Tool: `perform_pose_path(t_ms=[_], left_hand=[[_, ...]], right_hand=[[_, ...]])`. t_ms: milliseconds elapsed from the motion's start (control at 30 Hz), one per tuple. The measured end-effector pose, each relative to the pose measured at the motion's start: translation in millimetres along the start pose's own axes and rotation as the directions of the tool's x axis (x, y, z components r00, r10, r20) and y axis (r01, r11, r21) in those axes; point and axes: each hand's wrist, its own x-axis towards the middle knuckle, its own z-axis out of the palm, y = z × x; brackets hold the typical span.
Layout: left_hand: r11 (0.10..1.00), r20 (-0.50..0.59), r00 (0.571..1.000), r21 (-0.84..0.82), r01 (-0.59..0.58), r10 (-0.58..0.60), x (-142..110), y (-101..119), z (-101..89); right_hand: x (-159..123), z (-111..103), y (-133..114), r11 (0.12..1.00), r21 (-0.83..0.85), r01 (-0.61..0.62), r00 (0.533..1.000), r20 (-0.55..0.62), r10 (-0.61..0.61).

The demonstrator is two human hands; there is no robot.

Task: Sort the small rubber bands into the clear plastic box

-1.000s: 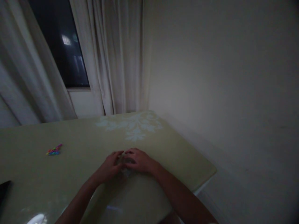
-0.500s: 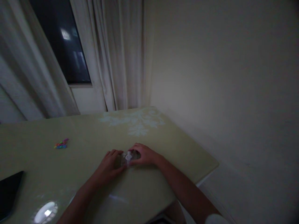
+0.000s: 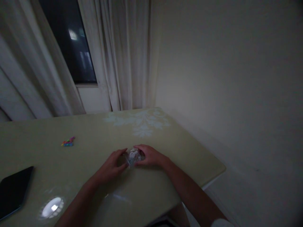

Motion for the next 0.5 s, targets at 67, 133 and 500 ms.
perform_pose_path(t_ms=[67, 133, 500], left_hand=[[0.999, 0.033, 0.999, 0.032, 0.004, -0.005, -1, 4, -0.7], [0.997, 0.054, 0.999, 0.071, -0.014, 0.010, -2, 8, -0.4], [0.977, 0.157, 0.987, 0.206, -0.063, 0.031, -2, 22, -2.4]], right_hand=[[0, 0, 2, 0.999, 0.043, 0.004, 1.000, 0.019, -0.005], [0, -1, 3, 0.995, 0.095, -0.012, 0.999, 0.039, 0.009], [2, -2, 9, 0.990, 0.135, -0.041, 0.998, 0.054, 0.034]])
